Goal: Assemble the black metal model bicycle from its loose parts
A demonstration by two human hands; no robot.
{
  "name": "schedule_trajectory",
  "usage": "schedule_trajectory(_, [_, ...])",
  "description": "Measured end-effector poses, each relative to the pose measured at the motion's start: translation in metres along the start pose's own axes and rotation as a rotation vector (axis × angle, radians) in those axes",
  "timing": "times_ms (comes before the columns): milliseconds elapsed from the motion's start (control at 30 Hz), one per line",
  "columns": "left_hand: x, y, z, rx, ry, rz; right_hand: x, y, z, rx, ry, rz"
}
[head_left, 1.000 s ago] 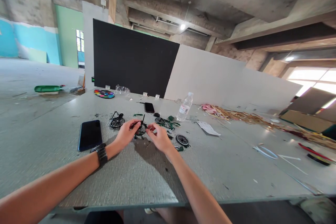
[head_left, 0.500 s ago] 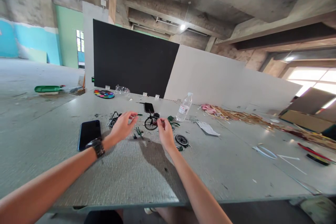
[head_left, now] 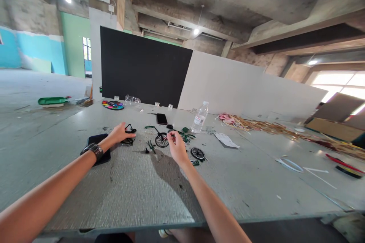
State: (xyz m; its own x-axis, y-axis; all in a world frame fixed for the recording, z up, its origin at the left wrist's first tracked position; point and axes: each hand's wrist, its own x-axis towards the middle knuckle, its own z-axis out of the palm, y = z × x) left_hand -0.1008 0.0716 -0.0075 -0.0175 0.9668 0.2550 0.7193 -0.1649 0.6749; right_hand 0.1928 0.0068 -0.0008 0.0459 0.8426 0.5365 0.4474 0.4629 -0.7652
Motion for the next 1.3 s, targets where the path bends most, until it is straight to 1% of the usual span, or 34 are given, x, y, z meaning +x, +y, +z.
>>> schedule_trajectory(100, [-0.004, 0.010, 0.000, -0.264, -0.085, 0.062, -0.001, -0.001, -0.001, -0.025, -0.025, -0.012])
schedule_trajectory(167, [-0.010, 0.020, 0.000, -0.380, -0.102, 0.109, -0.002, -0.003, -0.002, -0.041, -0.026, -0.023])
schedule_trajectory(267, [-0.021, 0.036, 0.001, -0.480, -0.181, 0.180, -0.002, -0.006, -0.004, -0.051, 0.001, -0.033])
schedule_trajectory(367, [-0.031, 0.050, 0.003, -0.543, -0.354, 0.272, -0.002, -0.009, -0.006, -0.066, 0.009, -0.029])
schedule_trajectory(467, [-0.039, 0.059, 0.004, -0.523, -0.413, 0.309, -0.002, -0.009, -0.007, -0.064, -0.006, -0.037])
schedule_trajectory(600, [-0.044, 0.063, 0.007, -0.505, -0.411, 0.337, -0.002, -0.009, -0.007, -0.073, -0.022, -0.032])
schedule_trajectory(767, [-0.044, 0.064, 0.008, -0.533, -0.391, 0.333, -0.002, -0.009, -0.008, -0.106, -0.025, -0.026])
schedule_trajectory(1033, [-0.045, 0.063, 0.008, -0.511, -0.379, 0.348, -0.003, -0.011, -0.008, -0.116, -0.020, -0.052])
schedule_trajectory(1233, [-0.045, 0.062, 0.007, -0.450, -0.367, 0.380, -0.004, -0.011, -0.009, -0.075, -0.048, -0.072])
schedule_trajectory(1300, [-0.045, 0.062, 0.007, -0.458, -0.373, 0.373, -0.004, -0.011, -0.009, -0.107, -0.049, -0.095])
